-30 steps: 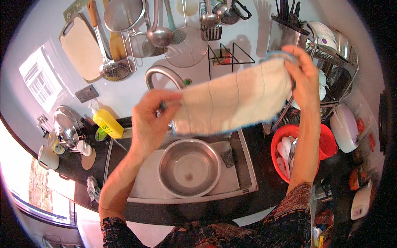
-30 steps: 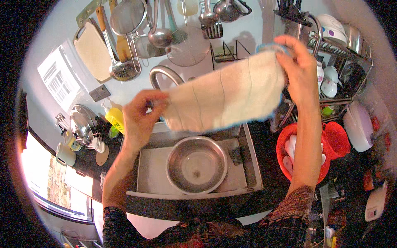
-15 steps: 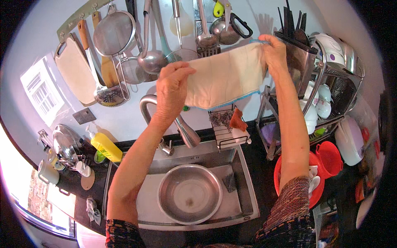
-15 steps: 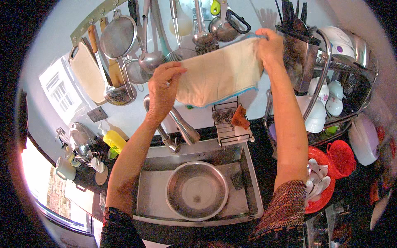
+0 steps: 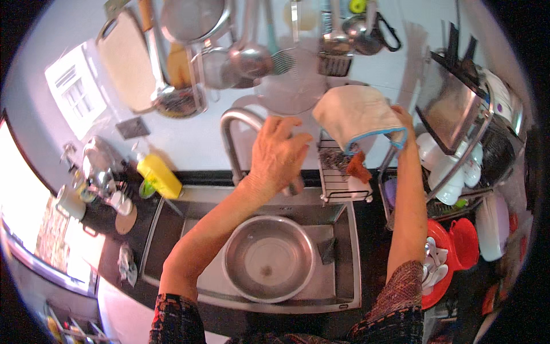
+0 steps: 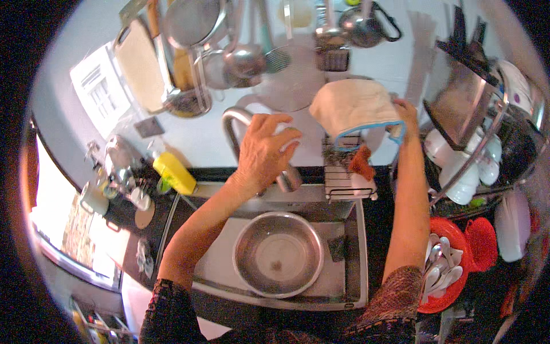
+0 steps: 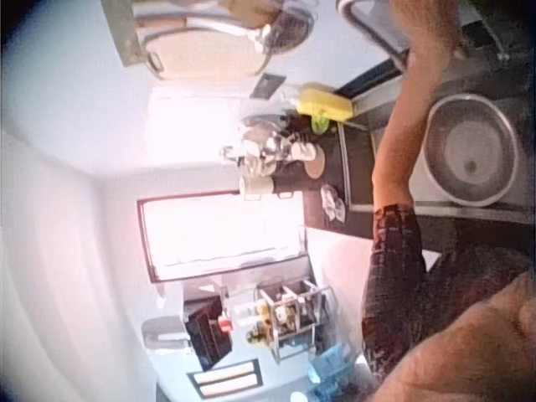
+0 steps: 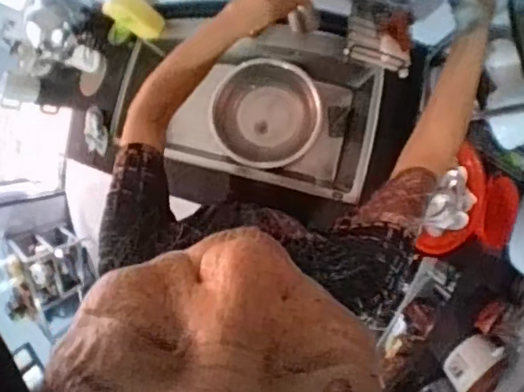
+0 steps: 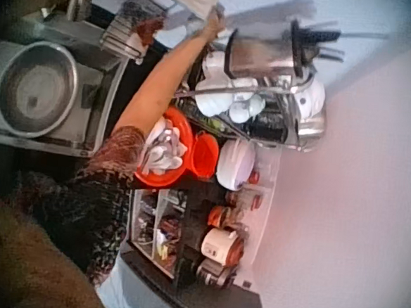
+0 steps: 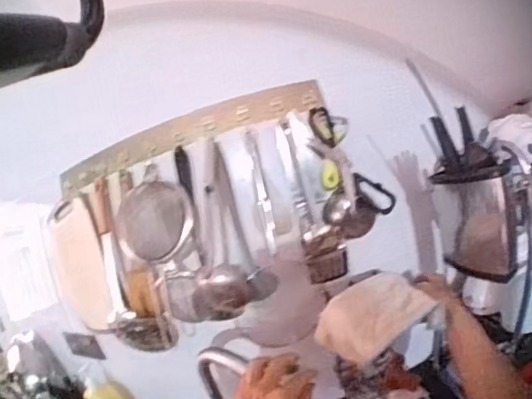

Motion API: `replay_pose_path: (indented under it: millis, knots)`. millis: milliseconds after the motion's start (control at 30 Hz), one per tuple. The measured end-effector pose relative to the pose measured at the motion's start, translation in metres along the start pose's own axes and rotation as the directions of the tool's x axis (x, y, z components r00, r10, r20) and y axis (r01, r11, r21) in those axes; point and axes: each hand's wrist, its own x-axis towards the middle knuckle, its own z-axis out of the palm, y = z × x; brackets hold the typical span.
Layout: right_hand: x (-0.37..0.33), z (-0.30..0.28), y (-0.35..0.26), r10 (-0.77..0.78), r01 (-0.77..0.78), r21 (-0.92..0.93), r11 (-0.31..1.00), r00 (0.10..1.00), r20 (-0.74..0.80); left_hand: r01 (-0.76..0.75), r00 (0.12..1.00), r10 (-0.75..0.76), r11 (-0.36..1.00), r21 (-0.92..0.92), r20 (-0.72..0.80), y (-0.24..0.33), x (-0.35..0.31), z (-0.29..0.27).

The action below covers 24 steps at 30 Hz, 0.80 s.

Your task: The person wipes a small white container, a white electric kettle, and a yellow rice cooker with a grey cloth. They wipe the lids and bodies of the appliances, then wipe the countertop and the wall above the counter. Finally, they rinse the cloth under the tap.

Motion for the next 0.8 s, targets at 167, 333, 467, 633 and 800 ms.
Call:
replay_pose_path:
  millis: [167,333,467,633,800]
  knots:
    - [-0.046,-0.001,0.025,0.134,-0.101,0.259,0.96,0.985,-0.113,0.084,0.996,-0.084,0.996,-0.03,-0.001,0.007,-0.072,-0.053]
    - [-0.145,0.017,0.033,-0.205,0.198,-0.051,0.979,0.953,-0.223,0.44,0.893,-0.442,0.897,0.04,0.082,-0.003,-0.206,-0.101]
    - [-0.226,0.014,0.036,-0.575,0.481,-0.405,0.777,0.805,-0.148,0.682,0.71,-0.687,0.726,0.093,0.155,-0.001,-0.31,-0.134]
    - [-0.304,0.085,0.049,-0.597,0.553,-0.434,0.711,0.801,0.043,0.81,0.54,-0.837,0.546,0.212,0.094,0.005,-0.412,-0.198]
    - [-0.387,0.226,0.037,-0.507,0.644,-0.368,0.671,0.761,0.405,0.886,0.389,-0.92,0.363,0.29,-0.038,0.011,-0.48,-0.267]
